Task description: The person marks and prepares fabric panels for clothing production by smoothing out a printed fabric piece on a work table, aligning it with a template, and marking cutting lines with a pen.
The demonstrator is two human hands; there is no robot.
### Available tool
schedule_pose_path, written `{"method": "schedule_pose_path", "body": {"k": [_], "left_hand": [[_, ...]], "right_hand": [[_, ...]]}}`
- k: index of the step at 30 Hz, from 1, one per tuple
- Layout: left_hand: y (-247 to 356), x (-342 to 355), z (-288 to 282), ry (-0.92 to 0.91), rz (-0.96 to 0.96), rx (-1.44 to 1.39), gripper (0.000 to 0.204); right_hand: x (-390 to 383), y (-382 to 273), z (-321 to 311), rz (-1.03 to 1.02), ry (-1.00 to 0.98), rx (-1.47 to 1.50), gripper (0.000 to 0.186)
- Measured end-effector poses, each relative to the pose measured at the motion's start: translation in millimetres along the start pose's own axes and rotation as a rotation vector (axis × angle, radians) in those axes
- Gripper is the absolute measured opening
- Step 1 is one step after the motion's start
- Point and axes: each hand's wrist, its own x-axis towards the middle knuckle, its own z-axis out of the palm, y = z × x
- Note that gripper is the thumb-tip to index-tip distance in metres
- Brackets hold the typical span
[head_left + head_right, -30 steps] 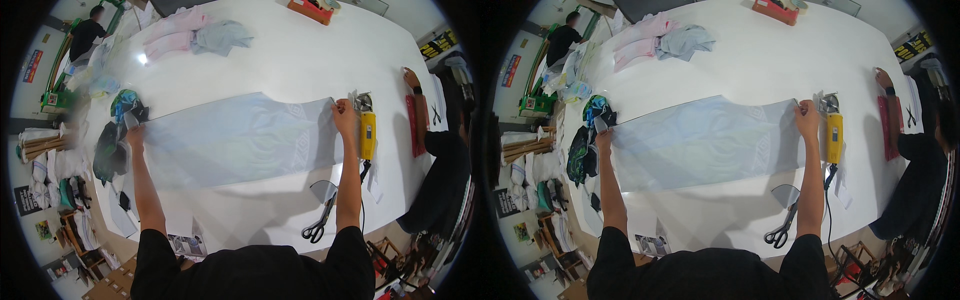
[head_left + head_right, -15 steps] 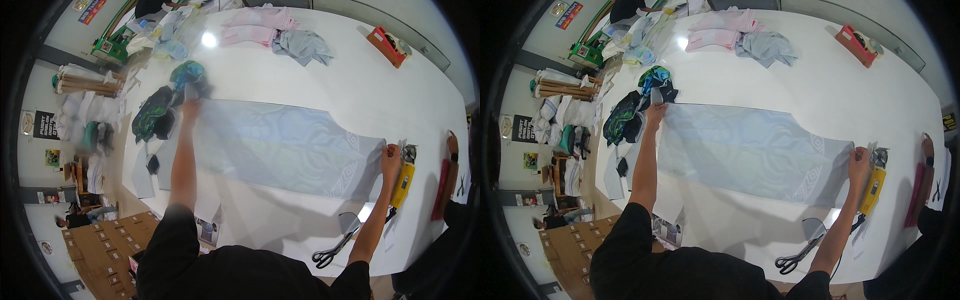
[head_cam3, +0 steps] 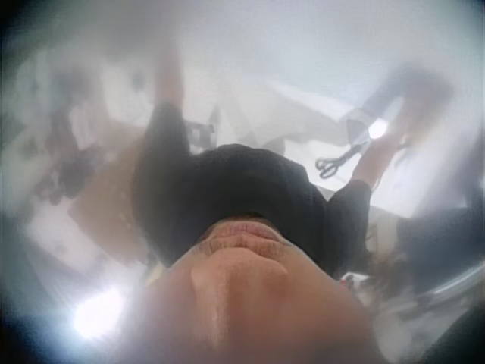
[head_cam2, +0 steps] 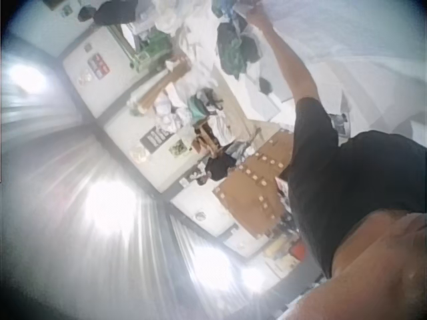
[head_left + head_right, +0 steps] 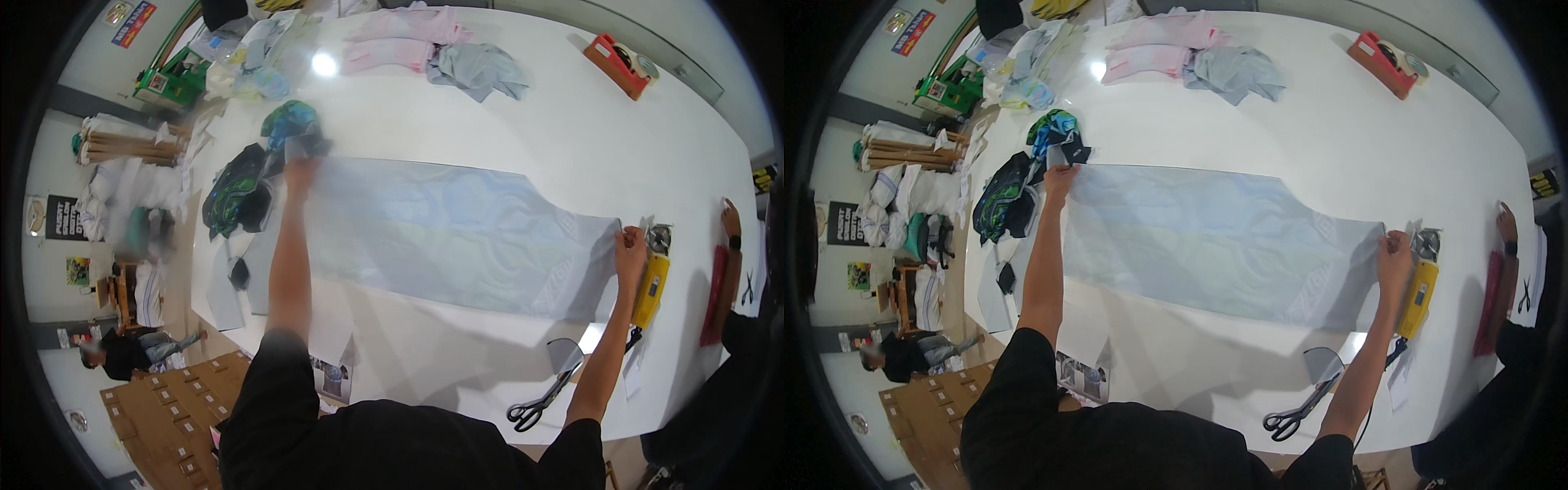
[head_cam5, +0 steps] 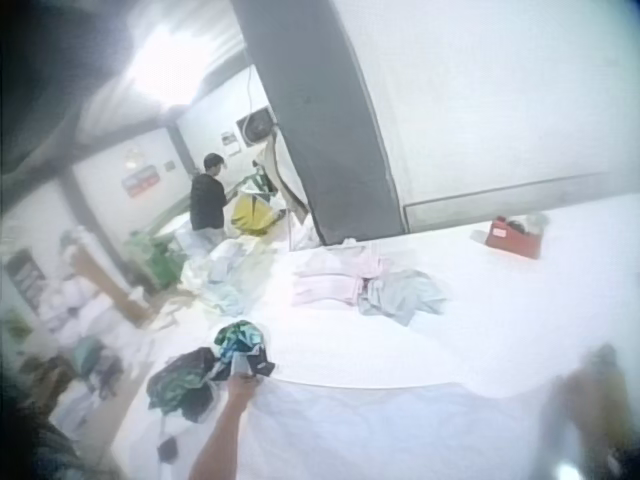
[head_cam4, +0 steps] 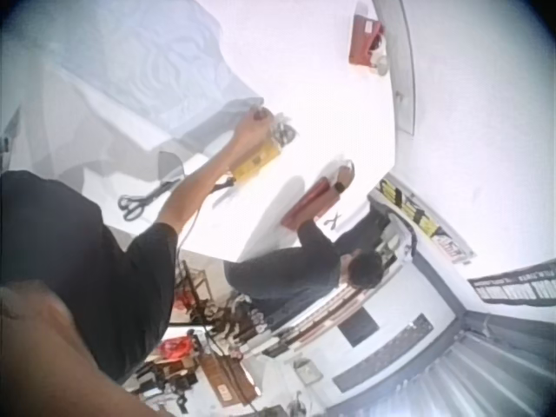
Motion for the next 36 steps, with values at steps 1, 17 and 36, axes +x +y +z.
{"method": "schedule_pose_path", "body": {"k": [1,17,36], "left_hand": [[4.9,-1.1,3.9,-0.005,0.008,0.032,0.045],[-16.8,13.4,19.7,0.248,0.071,0.113,0.052],[28.6,-137.4,42.1,0.134,0.626,0.342,0.048]], "right_hand": [[0.9,6.9,1.4,-0.030,0.021,-0.006,0.024],[-4.9,-5.6,7.4,-0.054,0.121,-0.106,0.021],[-39.3,-10.5,17.3,-0.338,0.193,-0.423,0.032]]}}
